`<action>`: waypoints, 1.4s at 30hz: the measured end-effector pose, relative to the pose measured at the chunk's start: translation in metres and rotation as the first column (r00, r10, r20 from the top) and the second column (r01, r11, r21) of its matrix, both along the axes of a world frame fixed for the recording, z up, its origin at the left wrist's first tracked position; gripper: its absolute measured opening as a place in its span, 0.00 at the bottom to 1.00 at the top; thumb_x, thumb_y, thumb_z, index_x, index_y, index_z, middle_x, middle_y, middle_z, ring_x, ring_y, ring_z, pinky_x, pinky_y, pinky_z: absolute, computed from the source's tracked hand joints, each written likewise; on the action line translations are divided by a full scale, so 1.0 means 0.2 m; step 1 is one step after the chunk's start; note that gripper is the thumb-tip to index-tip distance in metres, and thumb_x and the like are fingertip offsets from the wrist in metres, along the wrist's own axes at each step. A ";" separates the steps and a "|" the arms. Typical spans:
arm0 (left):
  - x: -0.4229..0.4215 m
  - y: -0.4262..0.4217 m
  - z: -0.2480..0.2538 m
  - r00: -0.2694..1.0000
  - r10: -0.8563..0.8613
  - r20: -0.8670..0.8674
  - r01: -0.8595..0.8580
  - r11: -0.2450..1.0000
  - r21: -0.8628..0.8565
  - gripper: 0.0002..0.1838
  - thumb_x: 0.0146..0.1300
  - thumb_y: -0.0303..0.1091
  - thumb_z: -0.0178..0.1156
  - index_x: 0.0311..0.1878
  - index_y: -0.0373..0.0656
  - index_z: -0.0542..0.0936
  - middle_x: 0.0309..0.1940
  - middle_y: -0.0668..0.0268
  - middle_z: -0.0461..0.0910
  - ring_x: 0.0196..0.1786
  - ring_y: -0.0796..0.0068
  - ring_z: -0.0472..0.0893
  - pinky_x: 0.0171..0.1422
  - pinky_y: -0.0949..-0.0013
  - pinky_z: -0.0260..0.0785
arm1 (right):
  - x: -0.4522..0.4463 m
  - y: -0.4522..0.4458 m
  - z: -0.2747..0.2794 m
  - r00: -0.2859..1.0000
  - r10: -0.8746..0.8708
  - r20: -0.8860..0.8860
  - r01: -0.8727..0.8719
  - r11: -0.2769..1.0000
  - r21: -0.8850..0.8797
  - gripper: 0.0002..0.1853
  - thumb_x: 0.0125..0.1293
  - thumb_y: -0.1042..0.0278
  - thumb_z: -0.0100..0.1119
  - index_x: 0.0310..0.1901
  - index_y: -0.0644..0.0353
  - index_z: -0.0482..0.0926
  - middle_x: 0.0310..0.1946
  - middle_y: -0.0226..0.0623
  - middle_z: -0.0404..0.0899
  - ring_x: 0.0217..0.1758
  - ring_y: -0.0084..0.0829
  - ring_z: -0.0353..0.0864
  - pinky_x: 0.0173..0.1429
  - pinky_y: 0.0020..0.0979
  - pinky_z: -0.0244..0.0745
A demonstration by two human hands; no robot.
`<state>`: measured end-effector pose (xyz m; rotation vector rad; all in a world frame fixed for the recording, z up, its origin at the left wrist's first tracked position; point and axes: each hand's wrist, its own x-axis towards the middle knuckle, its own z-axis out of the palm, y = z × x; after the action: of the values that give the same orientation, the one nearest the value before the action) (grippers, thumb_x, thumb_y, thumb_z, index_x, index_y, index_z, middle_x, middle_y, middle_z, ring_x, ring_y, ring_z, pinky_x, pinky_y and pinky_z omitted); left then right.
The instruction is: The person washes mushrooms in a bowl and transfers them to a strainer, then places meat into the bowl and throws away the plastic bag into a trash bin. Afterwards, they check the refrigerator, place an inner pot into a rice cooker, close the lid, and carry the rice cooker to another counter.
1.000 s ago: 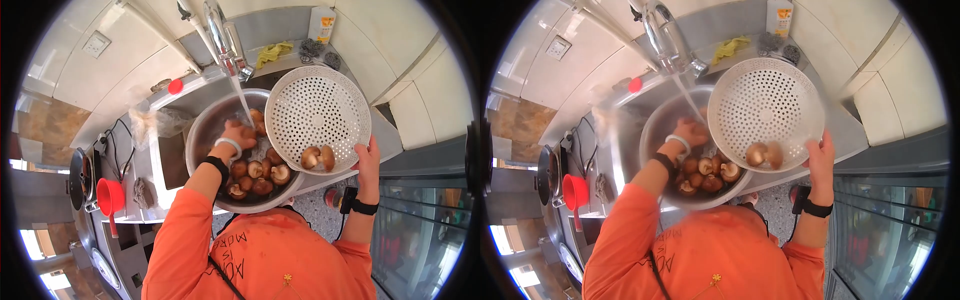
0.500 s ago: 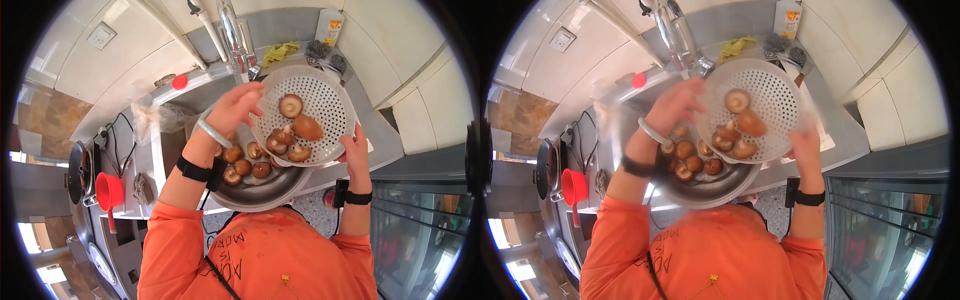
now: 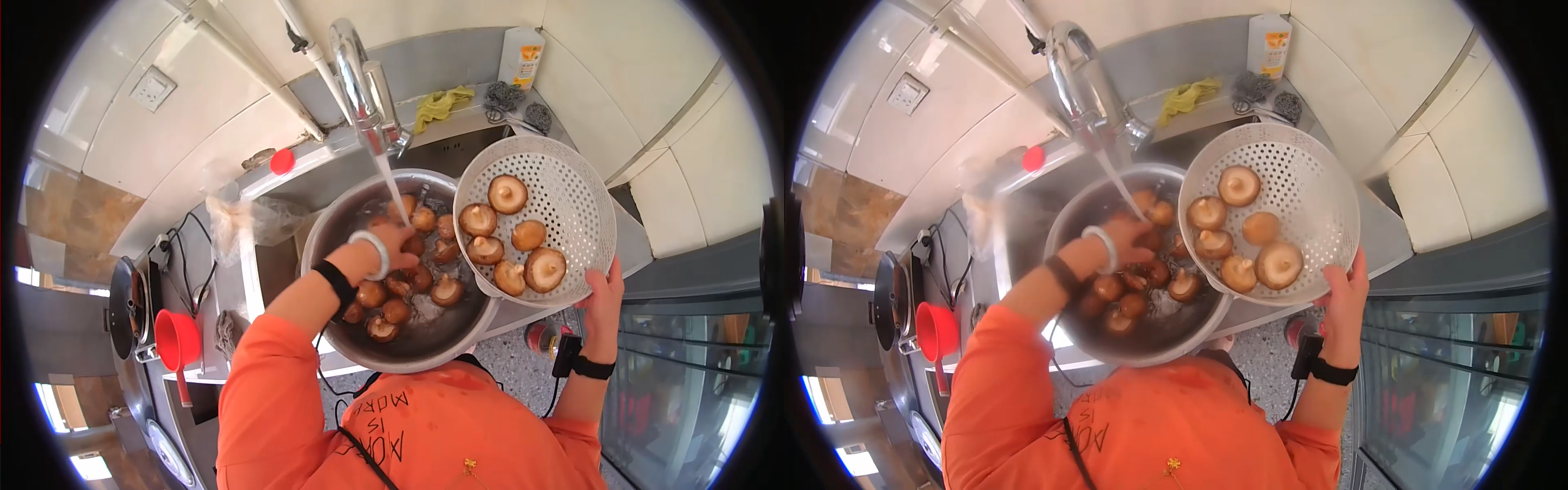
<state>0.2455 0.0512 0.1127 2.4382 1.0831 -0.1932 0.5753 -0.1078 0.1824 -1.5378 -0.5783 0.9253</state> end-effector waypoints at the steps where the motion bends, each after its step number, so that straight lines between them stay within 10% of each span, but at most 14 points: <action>1: 0.02 0.07 0.10 0.997 0.009 -0.071 -0.016 0.995 -0.096 0.22 0.51 0.48 0.54 0.45 0.44 0.72 0.36 0.53 0.77 0.42 0.53 0.75 0.49 0.57 0.67 | 0.01 -0.01 0.00 1.000 -0.007 -0.001 0.007 1.000 0.002 0.27 0.49 0.74 0.48 0.55 0.61 0.63 0.36 0.35 0.75 0.26 0.20 0.75 0.15 0.16 0.65; 6: 0.08 0.36 0.30 0.948 0.198 -0.248 -0.055 0.873 0.485 0.16 0.54 0.39 0.49 0.46 0.45 0.72 0.49 0.61 0.73 0.50 0.62 0.74 0.48 0.59 0.68 | 0.00 -0.07 0.04 0.990 -0.076 -0.117 0.084 0.994 0.069 0.27 0.49 0.76 0.47 0.55 0.63 0.62 0.38 0.37 0.75 0.26 0.21 0.75 0.16 0.18 0.64; 8: -0.03 0.54 0.08 0.901 -0.244 -0.358 0.428 0.375 0.822 0.19 0.56 0.34 0.46 0.53 0.48 0.69 0.55 0.69 0.68 0.52 0.64 0.71 0.49 0.61 0.67 | 0.00 -0.08 0.02 0.987 -0.093 -0.132 0.104 0.992 0.075 0.27 0.49 0.76 0.47 0.55 0.63 0.63 0.38 0.38 0.74 0.26 0.22 0.74 0.17 0.19 0.64; 13: -0.06 0.66 -0.09 0.939 -0.118 -0.323 0.330 0.578 0.746 0.22 0.57 0.32 0.43 0.57 0.50 0.66 0.56 0.70 0.67 0.55 0.64 0.69 0.54 0.59 0.62 | 0.02 -0.12 0.02 0.987 -0.062 -0.147 0.078 0.992 0.103 0.26 0.48 0.75 0.47 0.54 0.65 0.63 0.40 0.38 0.74 0.30 0.24 0.75 0.25 0.21 0.69; 15: -0.09 0.65 -0.08 0.961 -0.025 -0.277 0.216 0.697 0.684 0.22 0.57 0.32 0.45 0.58 0.51 0.66 0.55 0.69 0.68 0.56 0.64 0.68 0.56 0.59 0.61 | 0.06 -0.14 -0.01 0.987 -0.007 -0.161 0.021 0.996 0.088 0.30 0.48 0.76 0.47 0.57 0.66 0.59 0.51 0.41 0.69 0.52 0.34 0.71 0.53 0.32 0.69; 17: -0.10 0.49 0.11 0.932 0.078 -0.355 0.266 0.519 0.813 0.20 0.55 0.32 0.48 0.54 0.51 0.69 0.49 0.66 0.71 0.52 0.65 0.70 0.50 0.61 0.64 | 0.07 -0.15 -0.02 0.986 -0.019 -0.167 0.036 0.994 0.101 0.30 0.48 0.76 0.47 0.57 0.66 0.59 0.51 0.41 0.69 0.52 0.34 0.71 0.53 0.32 0.69; 20: -0.09 0.32 0.13 0.976 0.126 -0.176 0.071 0.579 0.812 0.16 0.53 0.33 0.51 0.47 0.50 0.73 0.43 0.64 0.72 0.47 0.65 0.72 0.46 0.63 0.66 | 0.08 -0.17 -0.04 0.988 -0.048 -0.148 0.067 0.989 0.129 0.30 0.48 0.76 0.47 0.57 0.66 0.60 0.51 0.41 0.69 0.51 0.33 0.72 0.52 0.31 0.70; 24: 0.07 0.07 0.10 0.990 0.129 0.061 -0.139 0.967 0.211 0.12 0.53 0.41 0.54 0.40 0.49 0.76 0.43 0.61 0.70 0.47 0.58 0.72 0.49 0.58 0.67 | 0.05 -0.16 -0.01 0.986 -0.080 -0.146 0.101 0.984 0.146 0.27 0.47 0.77 0.47 0.54 0.66 0.63 0.44 0.41 0.72 0.43 0.29 0.74 0.46 0.28 0.70; 26: 0.13 0.00 -0.08 0.965 0.132 0.225 -0.182 0.958 0.221 0.17 0.51 0.46 0.56 0.41 0.47 0.75 0.45 0.57 0.68 0.47 0.55 0.72 0.49 0.60 0.68 | 0.04 -0.15 0.00 0.988 -0.063 -0.137 0.082 0.987 0.137 0.26 0.47 0.77 0.48 0.54 0.66 0.63 0.44 0.40 0.72 0.42 0.28 0.74 0.45 0.27 0.70; 29: 0.22 -0.09 -0.05 0.983 0.162 -0.087 -0.153 0.983 0.105 0.18 0.50 0.45 0.57 0.41 0.44 0.74 0.44 0.50 0.68 0.45 0.50 0.72 0.48 0.59 0.67 | 0.00 -0.14 0.00 0.989 -0.070 -0.134 0.088 0.987 0.136 0.26 0.48 0.77 0.48 0.53 0.66 0.63 0.43 0.40 0.73 0.40 0.27 0.74 0.43 0.26 0.71; 36: 0.05 -0.06 -0.21 0.912 0.281 0.300 -0.232 0.954 -0.188 0.20 0.43 0.34 0.62 0.43 0.43 0.74 0.48 0.53 0.66 0.48 0.54 0.71 0.51 0.61 0.66 | 0.01 -0.18 0.01 0.989 -0.039 -0.145 0.060 0.988 0.143 0.27 0.48 0.78 0.48 0.55 0.66 0.62 0.44 0.40 0.73 0.41 0.27 0.75 0.41 0.25 0.71; 39: 0.03 -0.07 -0.05 0.775 0.564 0.284 -0.217 0.661 -0.718 0.18 0.46 0.27 0.58 0.44 0.43 0.71 0.31 0.68 0.69 0.29 0.81 0.71 0.31 0.78 0.65 | 0.02 -0.17 -0.03 0.987 -0.081 -0.136 0.106 0.976 0.189 0.27 0.48 0.78 0.47 0.55 0.65 0.62 0.44 0.40 0.73 0.41 0.27 0.75 0.34 0.23 0.73; 42: 0.00 -0.10 -0.03 0.650 0.660 0.377 -0.123 0.580 -0.805 0.19 0.46 0.25 0.56 0.45 0.42 0.70 0.28 0.70 0.70 0.26 0.81 0.71 0.27 0.78 0.64 | 0.04 -0.18 -0.05 0.988 -0.098 -0.118 0.115 0.982 0.152 0.29 0.47 0.76 0.47 0.56 0.65 0.61 0.46 0.39 0.72 0.44 0.30 0.75 0.41 0.28 0.74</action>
<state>0.2460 0.0312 0.1059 1.2682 0.9574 0.3316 0.5843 -0.1437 0.1725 -1.3529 -0.4747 0.8552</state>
